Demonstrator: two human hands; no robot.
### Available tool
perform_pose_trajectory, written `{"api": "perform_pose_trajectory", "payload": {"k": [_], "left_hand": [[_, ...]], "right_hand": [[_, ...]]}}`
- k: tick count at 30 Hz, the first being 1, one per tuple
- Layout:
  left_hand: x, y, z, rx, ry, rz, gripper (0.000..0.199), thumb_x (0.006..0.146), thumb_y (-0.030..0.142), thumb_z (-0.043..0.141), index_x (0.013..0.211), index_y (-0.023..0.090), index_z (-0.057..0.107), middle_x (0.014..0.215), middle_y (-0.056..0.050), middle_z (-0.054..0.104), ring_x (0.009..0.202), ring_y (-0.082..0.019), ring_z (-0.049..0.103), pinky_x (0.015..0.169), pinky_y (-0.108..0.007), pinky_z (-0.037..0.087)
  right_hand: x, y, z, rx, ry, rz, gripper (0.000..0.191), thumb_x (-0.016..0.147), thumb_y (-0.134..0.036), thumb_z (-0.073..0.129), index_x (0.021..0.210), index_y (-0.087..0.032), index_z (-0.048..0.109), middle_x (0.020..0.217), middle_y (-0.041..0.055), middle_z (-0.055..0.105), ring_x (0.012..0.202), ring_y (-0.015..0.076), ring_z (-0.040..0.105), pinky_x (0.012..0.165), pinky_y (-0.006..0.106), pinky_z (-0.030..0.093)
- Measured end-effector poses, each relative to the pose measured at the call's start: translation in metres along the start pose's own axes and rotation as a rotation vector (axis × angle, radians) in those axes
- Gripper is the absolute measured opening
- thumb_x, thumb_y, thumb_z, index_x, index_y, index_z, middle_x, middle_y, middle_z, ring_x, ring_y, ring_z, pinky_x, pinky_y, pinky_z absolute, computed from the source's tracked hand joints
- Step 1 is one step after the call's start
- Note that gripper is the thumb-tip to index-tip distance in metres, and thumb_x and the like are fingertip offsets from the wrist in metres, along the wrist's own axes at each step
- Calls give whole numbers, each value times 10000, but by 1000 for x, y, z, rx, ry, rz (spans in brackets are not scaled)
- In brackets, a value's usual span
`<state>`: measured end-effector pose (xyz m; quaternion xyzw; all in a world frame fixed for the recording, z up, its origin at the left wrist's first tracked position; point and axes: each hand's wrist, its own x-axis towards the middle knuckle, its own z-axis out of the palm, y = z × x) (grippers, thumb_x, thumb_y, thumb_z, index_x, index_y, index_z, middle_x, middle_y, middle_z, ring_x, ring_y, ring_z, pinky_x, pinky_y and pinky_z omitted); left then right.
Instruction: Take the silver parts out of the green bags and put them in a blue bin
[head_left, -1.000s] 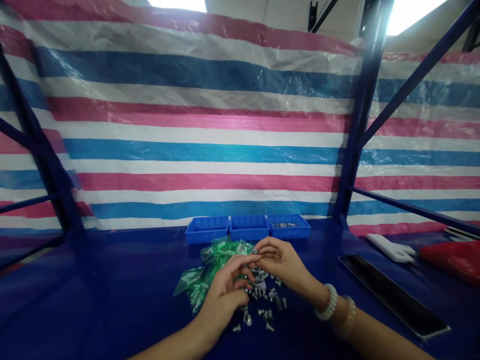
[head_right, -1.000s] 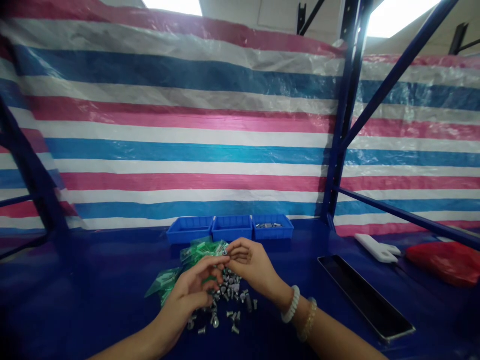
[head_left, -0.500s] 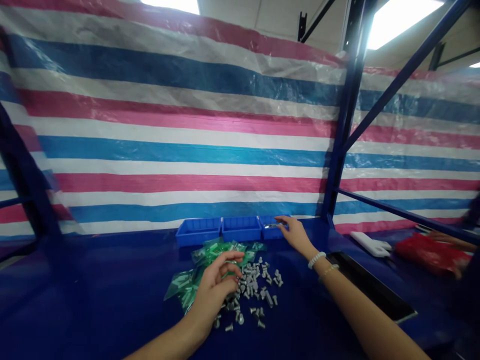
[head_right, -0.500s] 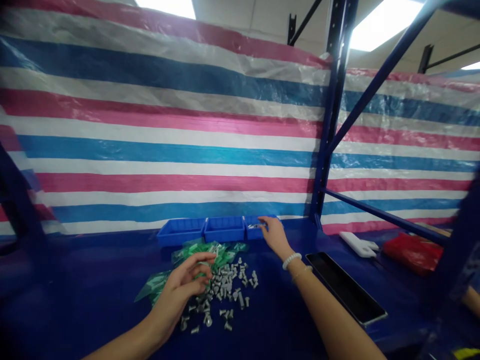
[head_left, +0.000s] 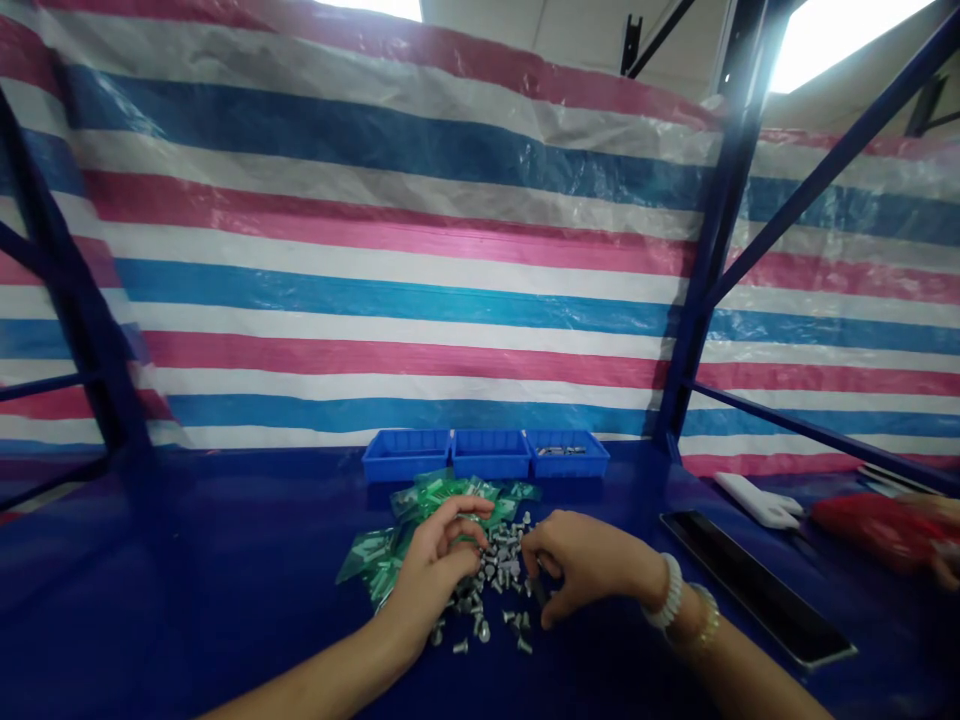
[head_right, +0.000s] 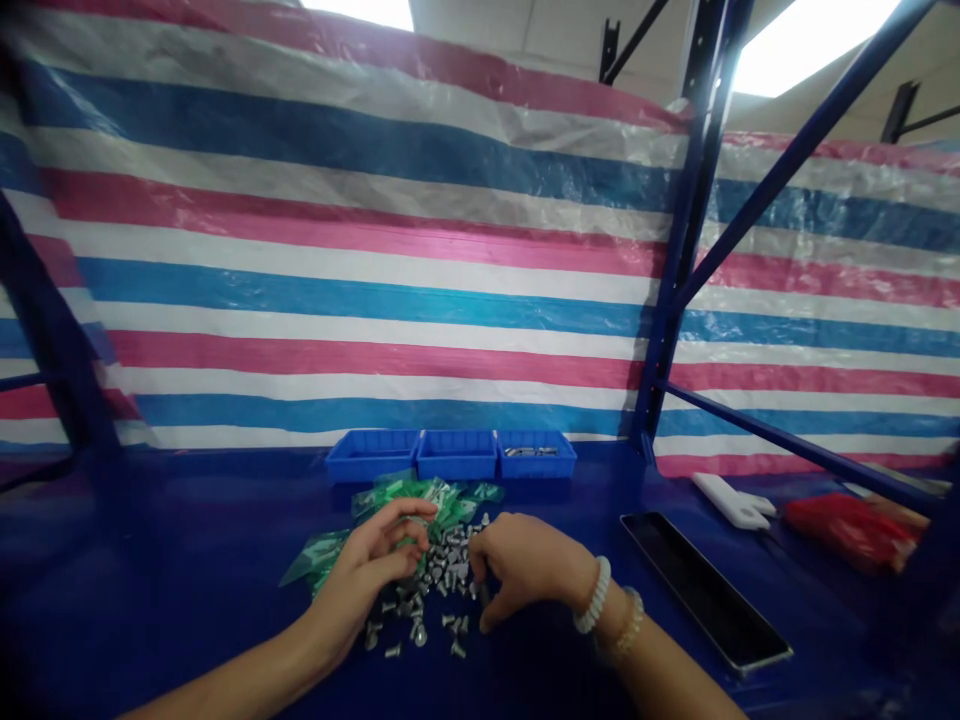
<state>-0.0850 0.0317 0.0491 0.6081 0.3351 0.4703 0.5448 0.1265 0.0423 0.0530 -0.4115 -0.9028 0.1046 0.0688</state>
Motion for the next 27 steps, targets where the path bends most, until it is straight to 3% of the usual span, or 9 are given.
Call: {"api": "perform_pose_trajectory", "payload": {"k": [3,6,9,12,14,21,27], "left_hand": [[0,-1,-1,16,-3,-4,422,584,111,527,988,193,613,757,-5,568,718,-149,497,601,-250,338],[-1,-1,-2,17,1,-8,417,584,105,528,982,194,613,760,-2,570,708,-143,496,610,-252,343],[-1,-1,-2,22,17,-12,414,595,108,531,992,197,610,765,4,576,688,-132,493,611,-249,342],[-1,-1,-1,18,16,-42,418,594,104,537,994,197,612,743,10,594,688,-131,514,628,-244,359],[0,-1,0,-13,3,-64,427,576,96,535,983,192,620,761,4,621,706,-136,542,660,-248,386],[-1,0,3,-87,1,-111,458,571,97,529,1004,168,661,920,-47,692,771,-157,611,760,-279,434],[-2,-5,9,-127,-88,-186,437,544,69,524,939,141,695,739,-33,696,752,-170,609,756,-285,436]], "right_hand": [[2,2,0,21,11,-9,336,537,-372,834,766,-183,676,602,-60,550,519,82,448,489,205,278],[1,1,-7,86,106,-29,272,539,-241,819,744,-167,656,645,-49,555,565,92,477,515,205,325],[0,-4,-15,338,189,-44,238,655,-156,713,881,-162,638,668,-45,560,582,94,521,536,197,405],[1,-11,-18,555,291,-79,265,761,-105,587,1008,-185,637,812,-7,617,671,101,576,613,206,474],[4,-15,-17,537,397,-96,257,788,-90,548,979,-206,674,881,13,623,717,108,583,634,215,473],[11,-24,-5,381,710,-146,232,729,-68,614,927,-184,645,792,6,616,716,134,563,657,252,453],[13,-30,2,270,705,-237,83,761,-206,686,805,-187,619,686,-7,574,693,149,527,637,267,411]]}}
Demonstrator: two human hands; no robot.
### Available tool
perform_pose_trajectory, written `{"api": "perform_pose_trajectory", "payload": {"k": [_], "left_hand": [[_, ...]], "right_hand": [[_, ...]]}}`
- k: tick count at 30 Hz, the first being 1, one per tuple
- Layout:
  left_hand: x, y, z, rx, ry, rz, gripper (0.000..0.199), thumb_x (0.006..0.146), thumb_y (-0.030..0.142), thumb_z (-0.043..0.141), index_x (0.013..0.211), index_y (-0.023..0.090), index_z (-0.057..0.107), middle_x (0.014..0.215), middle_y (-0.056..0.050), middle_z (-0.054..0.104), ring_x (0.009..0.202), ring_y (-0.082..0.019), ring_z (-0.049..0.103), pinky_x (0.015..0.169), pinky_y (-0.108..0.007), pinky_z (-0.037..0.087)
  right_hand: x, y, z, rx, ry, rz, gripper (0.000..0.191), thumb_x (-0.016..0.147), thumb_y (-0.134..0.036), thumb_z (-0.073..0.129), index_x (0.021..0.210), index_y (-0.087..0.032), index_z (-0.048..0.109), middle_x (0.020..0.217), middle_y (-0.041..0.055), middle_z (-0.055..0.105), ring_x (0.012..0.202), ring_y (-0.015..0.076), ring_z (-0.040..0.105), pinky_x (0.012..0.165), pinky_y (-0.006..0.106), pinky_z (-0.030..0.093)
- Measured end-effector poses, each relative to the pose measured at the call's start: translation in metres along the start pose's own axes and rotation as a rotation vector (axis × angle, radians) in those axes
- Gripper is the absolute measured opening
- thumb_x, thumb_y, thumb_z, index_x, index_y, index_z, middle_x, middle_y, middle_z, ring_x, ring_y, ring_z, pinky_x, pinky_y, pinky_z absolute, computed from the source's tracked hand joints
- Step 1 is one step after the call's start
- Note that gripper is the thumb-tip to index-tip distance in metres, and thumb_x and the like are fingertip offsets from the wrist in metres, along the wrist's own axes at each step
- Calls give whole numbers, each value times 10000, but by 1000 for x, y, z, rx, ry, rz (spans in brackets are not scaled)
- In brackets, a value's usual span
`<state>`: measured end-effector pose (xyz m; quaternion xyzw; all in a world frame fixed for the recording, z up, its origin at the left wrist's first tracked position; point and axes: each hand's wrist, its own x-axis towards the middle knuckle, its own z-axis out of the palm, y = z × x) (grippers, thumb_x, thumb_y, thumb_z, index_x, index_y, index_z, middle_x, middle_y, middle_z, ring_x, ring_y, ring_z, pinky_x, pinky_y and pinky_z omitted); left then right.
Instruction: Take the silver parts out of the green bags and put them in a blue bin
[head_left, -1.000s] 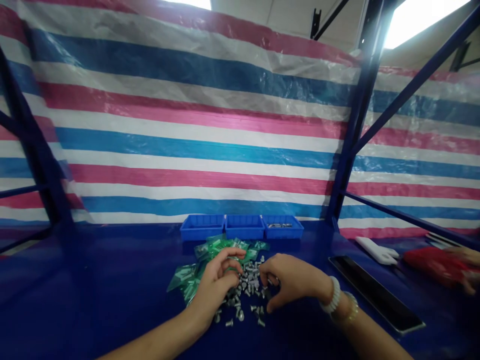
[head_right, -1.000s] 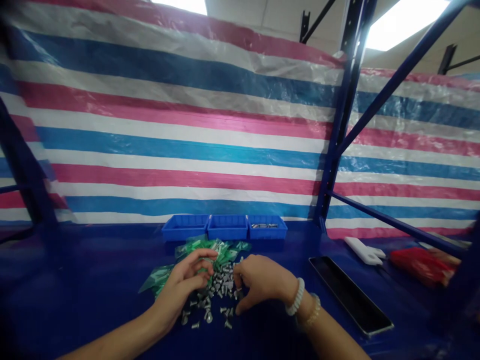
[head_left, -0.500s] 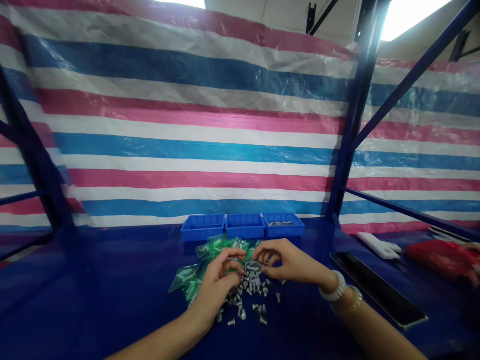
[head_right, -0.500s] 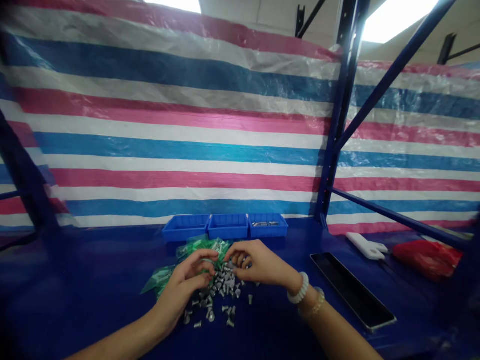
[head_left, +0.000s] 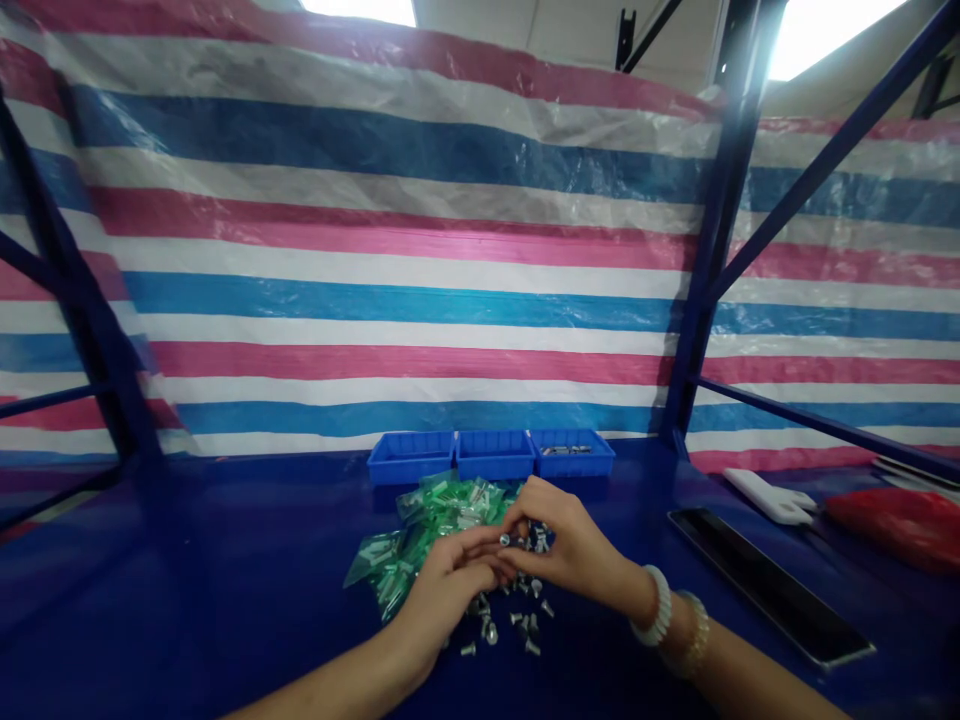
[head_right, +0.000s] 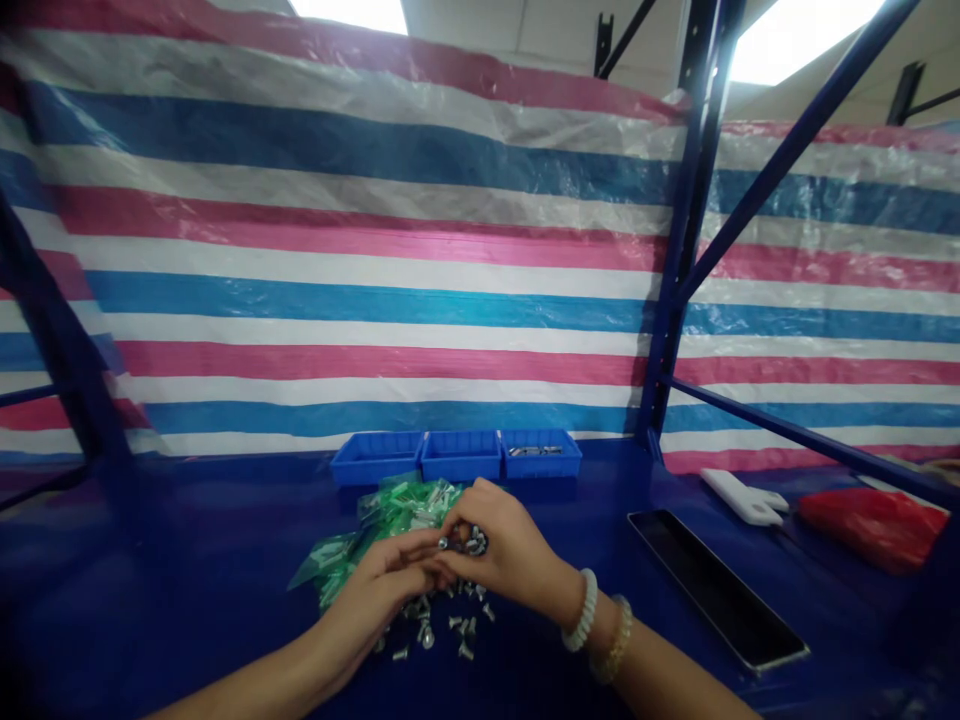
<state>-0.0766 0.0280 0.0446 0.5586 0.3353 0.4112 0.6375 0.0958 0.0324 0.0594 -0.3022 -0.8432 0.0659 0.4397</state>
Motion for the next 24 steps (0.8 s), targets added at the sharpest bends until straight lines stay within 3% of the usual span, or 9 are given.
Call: {"api": "perform_pose_trajectory", "payload": {"k": [4,8,11,16,20,24], "left_hand": [[-4,1,-1,-20,81,63,440,557,62,515,950,159,689,775,-38,697,771,-175,610,780,-301,440],[-11,7,-3,45,176,287,442,606,73,518,1003,189,672,976,-57,686,868,-198,605,825,-324,449],[-16,11,-2,154,107,410,416,646,65,521,1005,206,677,1054,-56,666,947,-222,592,858,-342,456],[-18,12,0,213,60,471,383,675,51,515,978,213,685,1018,-46,669,959,-223,586,911,-363,448],[-16,12,-1,206,70,459,418,678,70,506,1042,206,661,1054,-62,642,978,-230,576,896,-364,456],[-13,10,-4,234,116,410,431,654,87,494,1039,192,658,947,-65,639,938,-226,579,867,-358,453]], "right_hand": [[0,0,-2,8,30,33,81,780,-237,670,826,-196,618,698,-3,582,695,151,538,642,271,429],[2,1,-3,127,101,160,70,768,-192,639,829,-196,605,778,10,626,727,150,584,677,280,478],[1,4,4,396,69,260,93,768,-211,648,831,-189,584,824,18,647,776,156,623,714,289,515],[-2,12,20,783,29,332,224,721,-258,726,822,-186,539,851,16,650,815,150,647,767,292,524],[0,25,17,637,120,315,218,741,-298,694,849,-186,541,826,19,640,768,146,632,709,279,524],[6,56,-5,80,321,280,151,812,-274,570,919,-171,595,783,33,631,701,151,597,674,284,510]]}}
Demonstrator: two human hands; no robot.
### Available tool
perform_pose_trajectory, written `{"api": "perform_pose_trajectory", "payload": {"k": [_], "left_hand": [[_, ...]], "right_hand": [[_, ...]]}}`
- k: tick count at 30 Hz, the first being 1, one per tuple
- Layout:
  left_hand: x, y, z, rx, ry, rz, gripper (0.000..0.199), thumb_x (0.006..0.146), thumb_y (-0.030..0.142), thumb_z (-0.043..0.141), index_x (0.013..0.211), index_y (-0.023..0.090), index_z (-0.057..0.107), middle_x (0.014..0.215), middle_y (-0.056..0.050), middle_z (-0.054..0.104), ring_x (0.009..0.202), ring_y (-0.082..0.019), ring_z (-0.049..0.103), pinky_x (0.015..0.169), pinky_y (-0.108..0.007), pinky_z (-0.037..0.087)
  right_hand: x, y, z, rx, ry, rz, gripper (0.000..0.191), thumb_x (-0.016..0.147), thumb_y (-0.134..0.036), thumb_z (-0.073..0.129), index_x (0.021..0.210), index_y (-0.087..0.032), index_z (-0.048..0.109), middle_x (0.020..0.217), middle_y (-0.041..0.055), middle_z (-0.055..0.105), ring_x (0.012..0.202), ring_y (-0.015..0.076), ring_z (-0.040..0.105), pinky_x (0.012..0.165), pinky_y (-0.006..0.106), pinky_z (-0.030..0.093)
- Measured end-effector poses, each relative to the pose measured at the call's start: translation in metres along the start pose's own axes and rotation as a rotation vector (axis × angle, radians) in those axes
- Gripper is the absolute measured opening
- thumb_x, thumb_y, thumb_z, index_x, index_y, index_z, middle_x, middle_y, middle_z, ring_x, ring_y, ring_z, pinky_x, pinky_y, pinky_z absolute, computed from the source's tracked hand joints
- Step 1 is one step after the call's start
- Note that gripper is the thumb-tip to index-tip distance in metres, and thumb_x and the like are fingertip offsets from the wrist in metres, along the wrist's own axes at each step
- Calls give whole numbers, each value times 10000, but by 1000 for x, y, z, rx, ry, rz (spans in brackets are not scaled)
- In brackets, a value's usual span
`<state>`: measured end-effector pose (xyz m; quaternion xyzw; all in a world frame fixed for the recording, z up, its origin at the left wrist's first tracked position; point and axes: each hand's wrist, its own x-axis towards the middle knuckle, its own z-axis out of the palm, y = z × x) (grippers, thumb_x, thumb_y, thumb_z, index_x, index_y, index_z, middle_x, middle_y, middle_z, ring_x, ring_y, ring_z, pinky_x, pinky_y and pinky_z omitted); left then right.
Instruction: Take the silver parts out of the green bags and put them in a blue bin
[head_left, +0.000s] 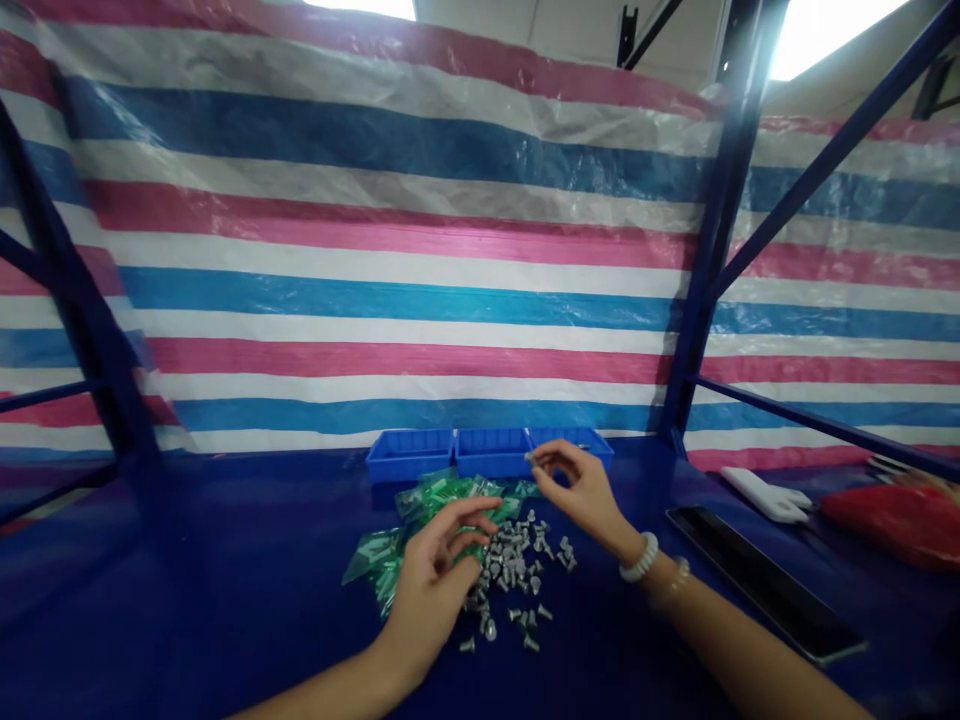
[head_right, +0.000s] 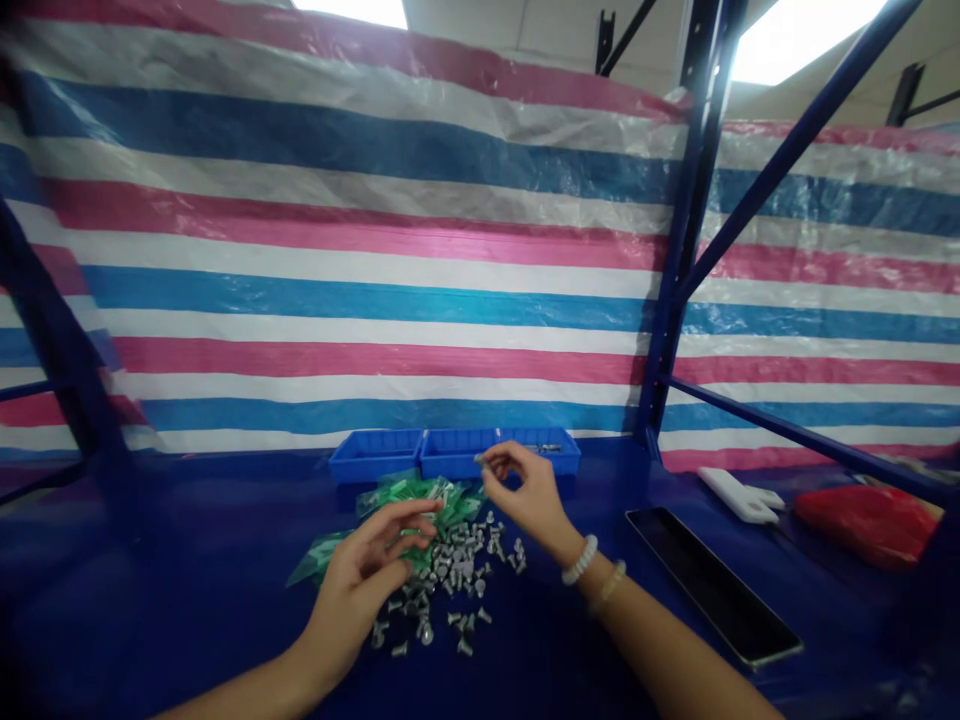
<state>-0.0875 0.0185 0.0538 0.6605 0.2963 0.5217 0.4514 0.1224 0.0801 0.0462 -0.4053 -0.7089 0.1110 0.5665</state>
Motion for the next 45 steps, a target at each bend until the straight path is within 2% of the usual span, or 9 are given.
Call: {"api": "perform_pose_trajectory", "payload": {"k": [3,8,12,15,18,22,35,40,45], "left_hand": [[2,-3,-1,27,24,-38,418,634,93,483,997,191,666,888,-57,640,899,-220,586,834,-347,452],[3,-6,-1,25,40,-65,405,623,101,484,970,198,670,853,-43,633,858,-212,582,806,-341,446],[5,-5,-1,14,72,-79,404,617,95,493,964,198,671,860,-41,635,821,-197,573,789,-328,436],[7,-7,-2,13,90,-86,406,611,84,492,958,197,670,844,-36,631,791,-185,562,745,-309,428],[8,-10,-4,15,100,-92,406,607,83,486,953,197,666,799,-26,618,766,-179,552,693,-290,416],[7,-13,-5,18,99,-111,399,609,89,485,952,197,657,766,-12,596,717,-166,543,645,-273,399],[8,-15,-5,10,101,-114,362,622,96,492,940,193,636,752,-6,585,727,-168,539,664,-281,400],[8,-13,-6,13,90,-133,363,626,108,488,949,196,629,818,-22,600,778,-180,544,677,-285,392],[8,-12,-3,86,-13,-220,463,584,87,481,1010,193,628,805,-19,598,766,-182,543,671,-281,386]], "right_hand": [[18,28,-17,-281,124,-6,199,811,-272,546,953,-155,622,802,57,635,722,181,578,726,335,490],[26,57,-25,-399,65,27,237,801,-277,573,983,-142,641,857,97,658,826,239,577,809,416,448],[13,35,-15,-383,-96,-3,206,825,-236,555,985,-153,655,846,75,677,778,201,587,757,346,456],[-3,4,-4,-299,-353,-70,88,780,-228,618,809,-185,689,678,-6,652,616,131,573,622,230,438],[-16,-21,7,-250,-623,-145,32,726,-173,641,708,-169,667,625,-20,610,608,117,549,608,209,401],[-21,-30,11,-318,-742,-150,78,667,-105,632,694,-172,662,600,-28,572,613,121,516,584,209,359],[-25,-22,7,-452,-727,-88,41,659,-163,673,630,-184,693,582,-13,561,632,135,497,587,241,344],[-21,-23,2,-287,-669,31,65,618,-117,681,658,-167,675,677,-6,592,635,122,530,577,219,379],[-14,-30,0,-12,-522,280,96,668,-120,619,754,-155,595,575,-45,536,511,94,505,493,196,391]]}}
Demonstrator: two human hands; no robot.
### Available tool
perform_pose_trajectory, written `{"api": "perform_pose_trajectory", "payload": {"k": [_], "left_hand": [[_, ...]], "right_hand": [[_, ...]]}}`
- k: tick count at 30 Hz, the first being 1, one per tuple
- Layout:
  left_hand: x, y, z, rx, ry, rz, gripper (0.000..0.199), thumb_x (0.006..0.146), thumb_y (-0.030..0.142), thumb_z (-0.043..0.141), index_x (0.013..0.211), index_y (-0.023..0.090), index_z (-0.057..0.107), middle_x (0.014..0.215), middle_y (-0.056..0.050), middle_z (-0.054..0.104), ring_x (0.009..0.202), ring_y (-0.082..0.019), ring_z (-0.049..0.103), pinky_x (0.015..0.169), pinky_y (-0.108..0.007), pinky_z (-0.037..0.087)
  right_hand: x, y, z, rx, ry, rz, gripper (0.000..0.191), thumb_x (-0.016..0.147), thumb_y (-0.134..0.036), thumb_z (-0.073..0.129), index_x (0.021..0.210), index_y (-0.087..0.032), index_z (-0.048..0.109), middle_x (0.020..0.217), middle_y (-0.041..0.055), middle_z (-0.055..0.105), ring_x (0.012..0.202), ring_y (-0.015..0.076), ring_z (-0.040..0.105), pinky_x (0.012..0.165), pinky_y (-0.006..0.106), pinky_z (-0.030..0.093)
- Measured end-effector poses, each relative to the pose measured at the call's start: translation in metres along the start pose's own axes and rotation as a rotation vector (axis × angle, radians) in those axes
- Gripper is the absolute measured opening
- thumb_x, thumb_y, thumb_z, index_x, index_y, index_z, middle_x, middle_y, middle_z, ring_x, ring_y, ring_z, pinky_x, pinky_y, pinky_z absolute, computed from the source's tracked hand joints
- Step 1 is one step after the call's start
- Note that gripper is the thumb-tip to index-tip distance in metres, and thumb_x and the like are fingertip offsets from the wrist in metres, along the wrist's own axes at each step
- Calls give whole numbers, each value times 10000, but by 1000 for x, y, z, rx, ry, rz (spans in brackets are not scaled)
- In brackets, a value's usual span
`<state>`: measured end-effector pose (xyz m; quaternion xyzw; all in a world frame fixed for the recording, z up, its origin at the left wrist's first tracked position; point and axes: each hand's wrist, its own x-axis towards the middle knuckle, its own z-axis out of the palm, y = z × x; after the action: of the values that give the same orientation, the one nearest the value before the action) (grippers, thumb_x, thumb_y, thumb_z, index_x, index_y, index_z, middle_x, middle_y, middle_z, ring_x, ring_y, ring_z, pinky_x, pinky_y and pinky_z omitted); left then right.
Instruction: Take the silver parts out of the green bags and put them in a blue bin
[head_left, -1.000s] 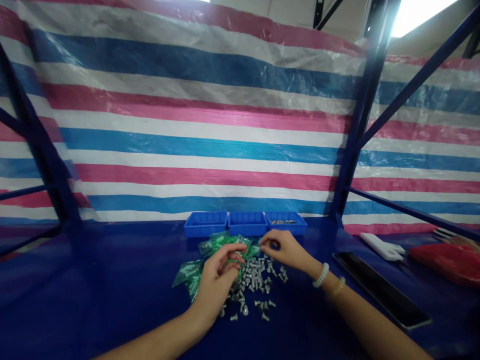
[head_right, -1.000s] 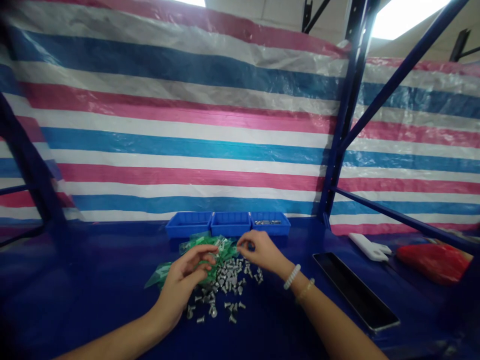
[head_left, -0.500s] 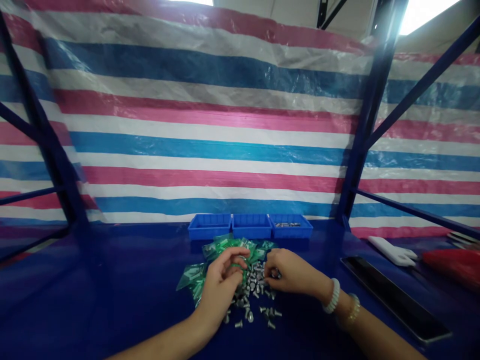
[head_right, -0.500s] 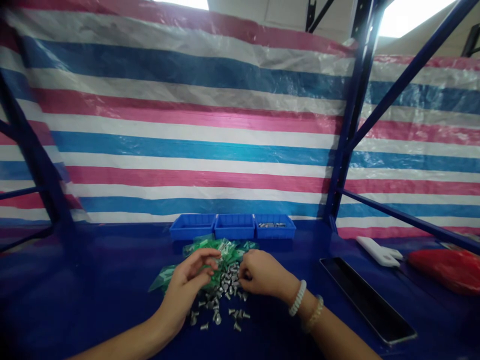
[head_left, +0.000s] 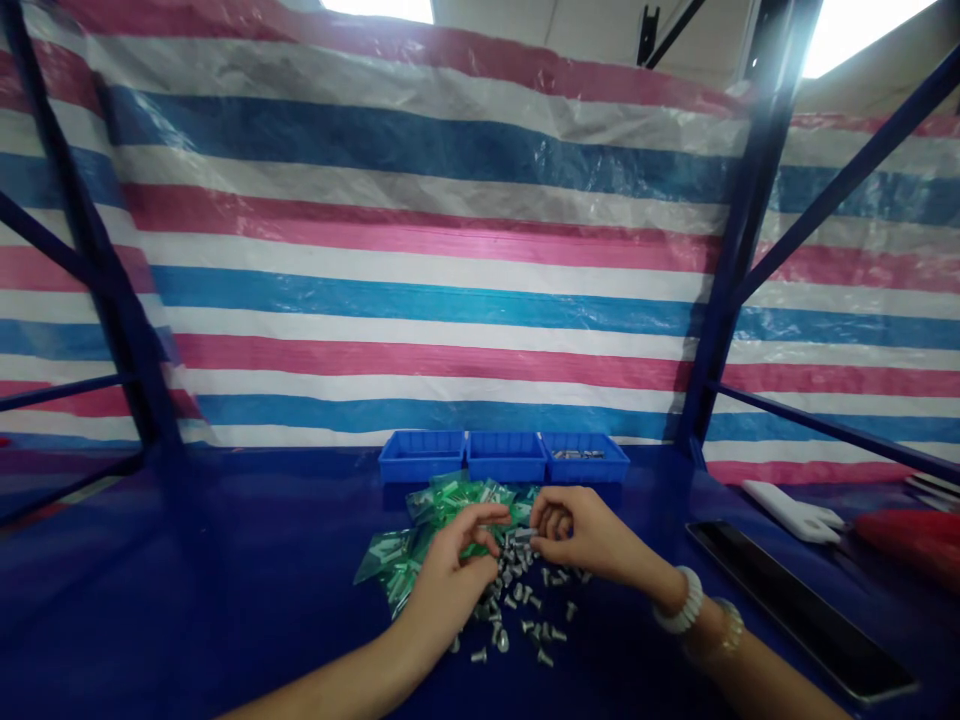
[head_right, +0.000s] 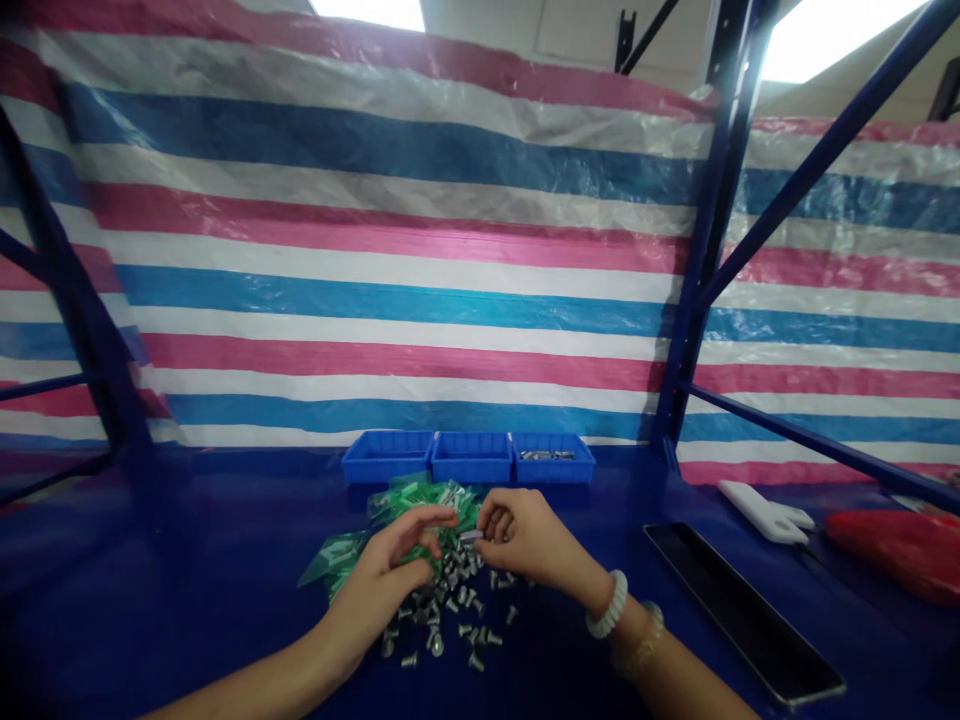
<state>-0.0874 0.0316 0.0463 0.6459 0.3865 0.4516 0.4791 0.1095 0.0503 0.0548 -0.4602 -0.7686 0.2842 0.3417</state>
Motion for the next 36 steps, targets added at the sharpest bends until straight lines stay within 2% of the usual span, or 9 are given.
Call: {"api": "perform_pose_trajectory", "payload": {"k": [6,11,13,16,19,23,26,30,36], "left_hand": [[0,-7,5,11,-113,-102,599,542,105,466,1126,161,588,758,-2,546,680,-158,494,585,-252,345],[-2,-7,9,-51,-274,-86,351,508,92,462,809,135,637,658,21,506,662,-149,470,600,-250,338],[-3,-6,10,-73,-263,-104,305,498,79,466,750,134,628,619,31,487,658,-145,465,602,-247,331],[-4,-3,9,-128,-155,-137,401,507,64,475,855,140,658,629,30,511,681,-143,481,636,-250,342],[-4,1,7,-188,-91,-112,528,531,62,481,1017,173,653,722,11,570,724,-144,507,677,-259,368],[-6,4,7,-214,-103,-93,585,534,54,493,1084,203,627,929,-28,616,748,-141,530,670,-261,399],[-7,5,6,-229,-67,-42,552,553,63,485,1068,201,625,953,-42,623,773,-156,547,668,-274,423],[-6,6,2,-167,-36,171,541,557,51,443,1036,202,643,876,-39,625,868,-197,566,757,-322,446],[0,6,-5,-36,-75,332,587,541,18,406,1037,215,650,1045,-47,646,938,-205,586,780,-328,461]], "right_hand": [[-5,-12,12,-22,156,-195,155,661,-83,610,779,-177,576,573,-74,460,523,85,433,501,194,341],[-10,-16,23,-112,202,-387,146,692,-100,640,801,-189,601,662,-44,505,604,105,475,553,210,360],[-11,-16,24,-135,195,-449,133,716,-111,644,814,-193,609,698,-29,525,646,117,499,580,219,377],[-10,-16,21,-146,233,-486,112,748,-127,638,838,-190,616,713,-14,546,670,128,523,608,234,405],[-9,-16,15,-108,305,-462,96,752,-159,649,838,-181,610,714,-3,574,655,130,539,607,245,433],[-8,-17,10,40,341,-395,103,719,-144,650,792,-183,589,719,-4,599,651,133,569,610,255,474],[-5,-15,11,246,299,-332,100,728,-145,637,793,-188,574,780,8,615,713,142,606,660,266,514],[0,-7,18,488,215,-246,161,709,-158,683,802,-193,556,834,15,625,788,147,623,689,261,523],[7,5,22,656,81,-169,229,690,-212,737,818,-195,547,847,14,657,818,157,647,742,287,519]]}}
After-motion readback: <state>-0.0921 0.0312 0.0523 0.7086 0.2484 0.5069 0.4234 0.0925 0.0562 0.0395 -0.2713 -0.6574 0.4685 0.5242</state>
